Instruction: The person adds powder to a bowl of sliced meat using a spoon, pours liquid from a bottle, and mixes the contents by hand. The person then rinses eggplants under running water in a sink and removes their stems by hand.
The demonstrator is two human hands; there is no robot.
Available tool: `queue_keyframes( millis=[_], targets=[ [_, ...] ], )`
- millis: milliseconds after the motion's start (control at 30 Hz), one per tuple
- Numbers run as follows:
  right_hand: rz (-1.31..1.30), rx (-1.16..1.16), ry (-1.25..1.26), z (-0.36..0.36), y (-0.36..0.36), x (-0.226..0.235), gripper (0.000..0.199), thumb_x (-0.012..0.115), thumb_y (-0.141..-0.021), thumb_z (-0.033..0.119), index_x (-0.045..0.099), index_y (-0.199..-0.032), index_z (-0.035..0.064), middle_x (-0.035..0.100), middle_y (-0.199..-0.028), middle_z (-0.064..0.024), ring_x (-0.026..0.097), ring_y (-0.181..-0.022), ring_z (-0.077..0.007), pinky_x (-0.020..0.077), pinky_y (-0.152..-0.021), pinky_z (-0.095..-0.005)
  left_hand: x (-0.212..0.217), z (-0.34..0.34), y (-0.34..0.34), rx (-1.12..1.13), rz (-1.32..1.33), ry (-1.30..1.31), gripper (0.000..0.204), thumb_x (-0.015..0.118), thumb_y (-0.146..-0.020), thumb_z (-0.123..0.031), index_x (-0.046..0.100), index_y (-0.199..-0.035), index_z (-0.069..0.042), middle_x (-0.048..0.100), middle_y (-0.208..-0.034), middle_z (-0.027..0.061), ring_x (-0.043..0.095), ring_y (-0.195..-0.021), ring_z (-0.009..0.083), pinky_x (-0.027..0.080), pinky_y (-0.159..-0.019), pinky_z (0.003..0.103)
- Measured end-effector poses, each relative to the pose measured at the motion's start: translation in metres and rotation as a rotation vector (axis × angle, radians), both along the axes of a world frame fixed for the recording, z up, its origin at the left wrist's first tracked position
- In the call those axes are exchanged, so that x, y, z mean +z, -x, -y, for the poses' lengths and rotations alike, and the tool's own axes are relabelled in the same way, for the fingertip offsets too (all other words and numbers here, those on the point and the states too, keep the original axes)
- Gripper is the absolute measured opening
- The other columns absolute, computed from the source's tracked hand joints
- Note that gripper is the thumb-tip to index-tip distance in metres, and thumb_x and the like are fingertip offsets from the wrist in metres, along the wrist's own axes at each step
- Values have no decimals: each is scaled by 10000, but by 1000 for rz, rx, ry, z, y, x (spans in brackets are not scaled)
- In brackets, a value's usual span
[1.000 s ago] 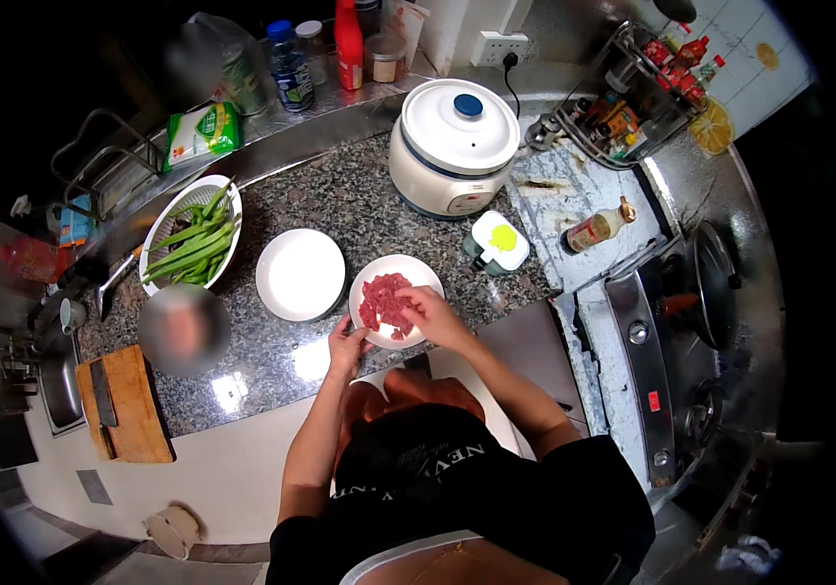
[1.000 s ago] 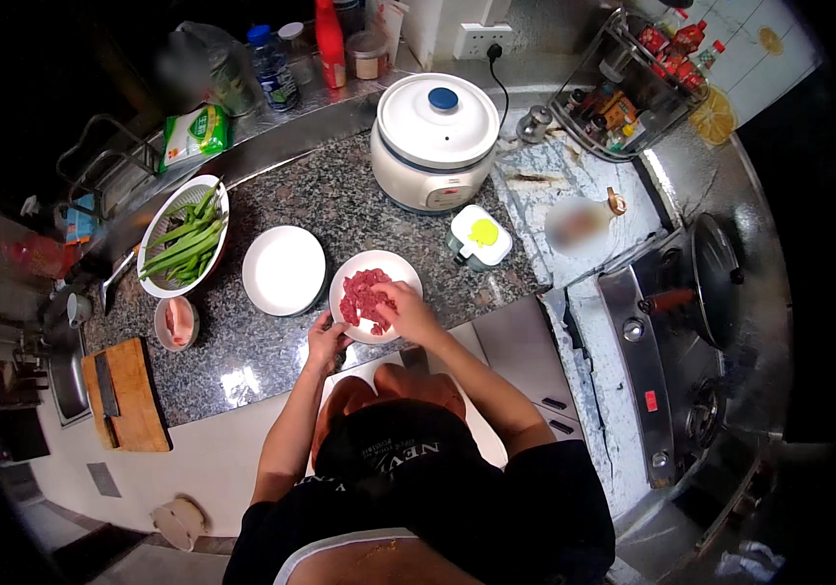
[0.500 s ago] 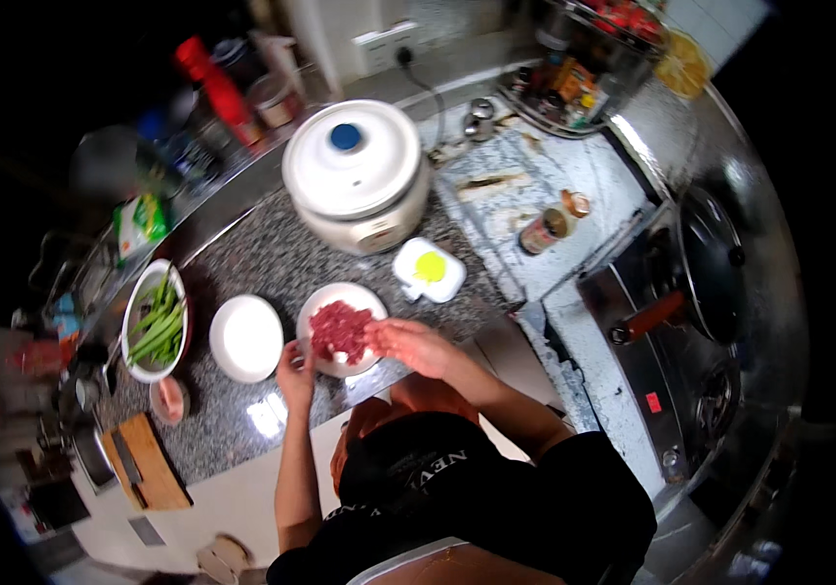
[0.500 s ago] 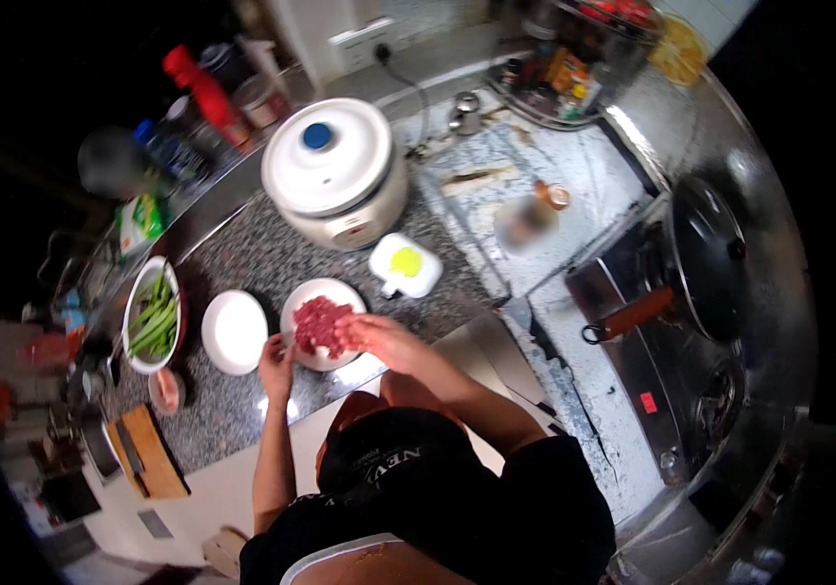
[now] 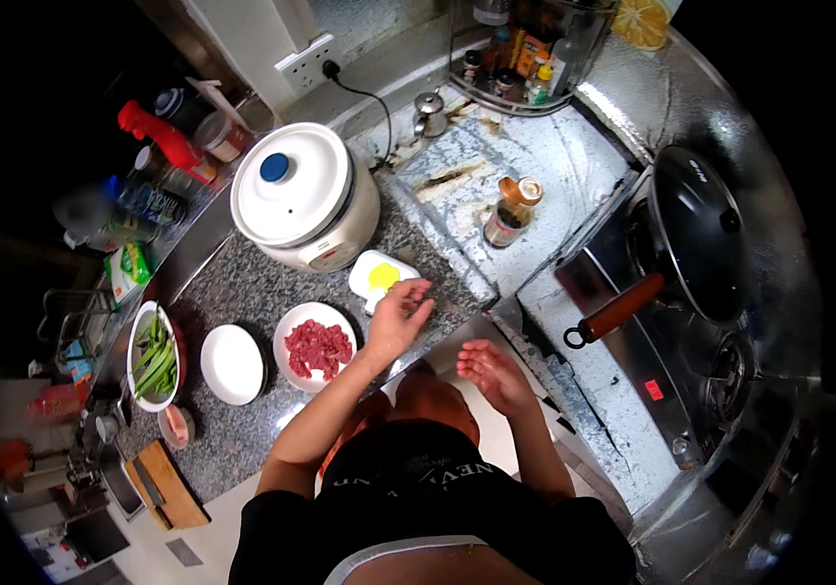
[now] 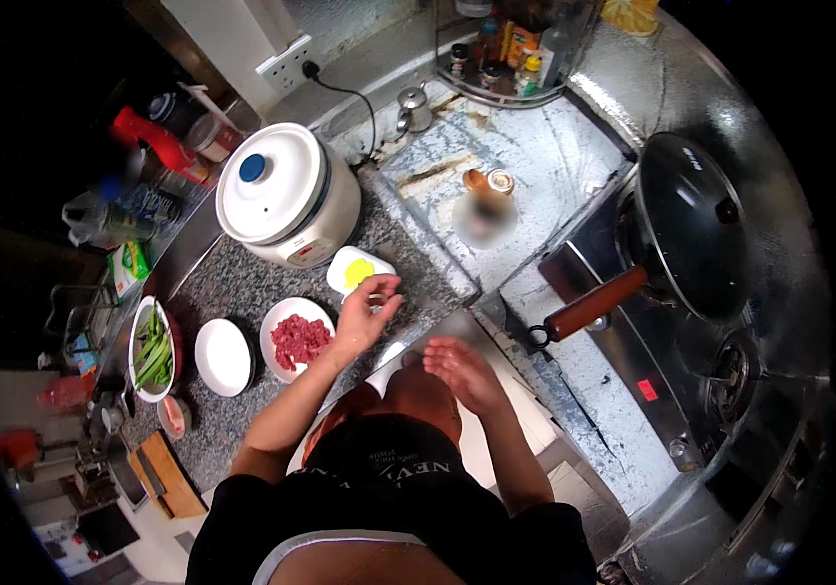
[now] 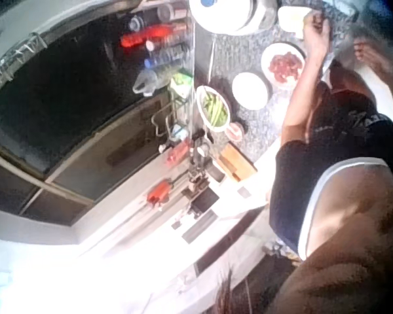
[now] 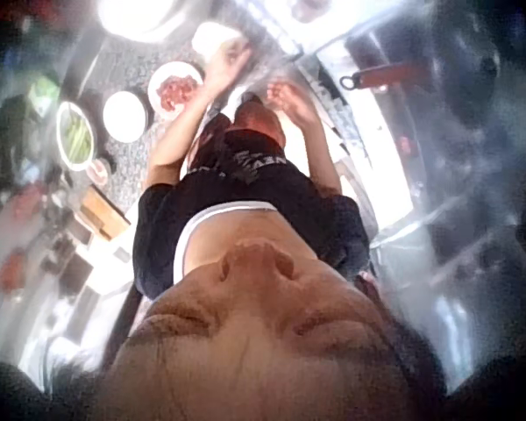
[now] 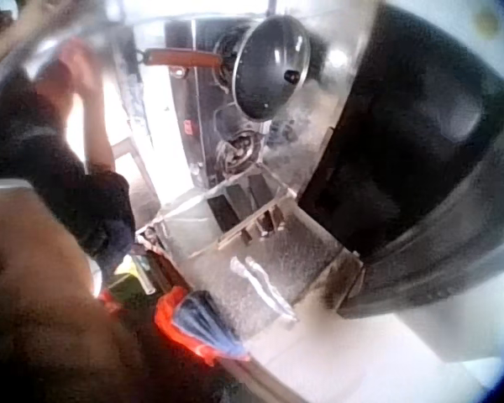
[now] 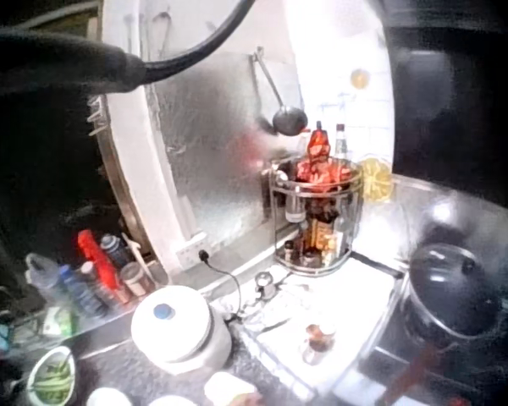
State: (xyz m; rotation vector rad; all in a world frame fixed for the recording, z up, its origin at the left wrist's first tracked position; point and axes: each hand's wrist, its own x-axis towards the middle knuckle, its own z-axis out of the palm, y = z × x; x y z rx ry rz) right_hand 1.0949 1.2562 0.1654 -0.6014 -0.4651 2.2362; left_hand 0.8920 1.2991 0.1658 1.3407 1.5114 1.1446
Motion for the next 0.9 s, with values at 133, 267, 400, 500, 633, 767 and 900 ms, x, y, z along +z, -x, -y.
queue_keyframes(
  millis=[133, 267, 400, 500, 633, 767, 900],
  targets=[
    [-16, -24, -2, 4, -3, -7, 279, 445, -852, 101, 433, -1106, -13, 526, -1012, -114, 518, -930, -197, 414, -843, -323, -22, 34, 4, 60, 173, 182, 160, 581, -766, -56, 545, -920, -34, 535, -780, 7, 494, -698, 71, 432, -634, 206],
    [6, -19, 24, -7, 9, 2, 225, 451, -853, 110, 456, -1050, 1, 533, -974, -106, 530, -893, -187, 426, -809, -311, -44, 71, 32, 167, 239, 299, 131, 574, -775, -70, 545, -894, -23, 542, -747, 3, 501, -688, 71, 428, -640, 205],
    [-26, 16, -17, -17, 20, 2, 165, 450, -857, 124, 468, -981, 17, 536, -947, -96, 531, -875, -175, 431, -794, -303, -54, 93, 47, 243, 291, 299, 121, 566, -782, -73, 547, -888, -17, 556, -769, 6, 509, -693, 73, 426, -642, 214],
    [-3, 53, -31, -24, 26, 9, 147, 456, -855, 135, 472, -951, 24, 537, -935, -90, 531, -861, -170, 432, -788, -299, -57, 101, 49, 310, 312, 278, 119, 534, -821, -89, 527, -913, -13, 542, -765, 0, 506, -676, 68, 425, -618, 199],
    [17, 69, -12, -29, 29, 12, 150, 460, -853, 137, 475, -951, 23, 537, -933, -86, 531, -849, -168, 431, -787, -296, -61, 102, 64, 391, 290, 231, 111, 524, -827, -86, 539, -921, -28, 560, -788, 5, 521, -694, 73, 427, -622, 200],
    [30, 85, 7, -31, 21, 5, 147, 454, -856, 132, 473, -953, 24, 536, -927, -89, 531, -845, -170, 430, -791, -296, -53, 104, 77, 524, 334, 205, 92, 544, -805, -67, 547, -887, -26, 561, -764, 3, 524, -700, 73, 431, -648, 193],
    [3, 120, 16, -36, 26, -3, 135, 442, -862, 121, 468, -958, 29, 537, -921, -89, 536, -841, -174, 432, -791, -298, -42, 109, 84, 530, 274, 234, 88, 533, -813, -65, 544, -888, -18, 564, -786, 10, 523, -693, 66, 434, -621, 193]
  ],
)
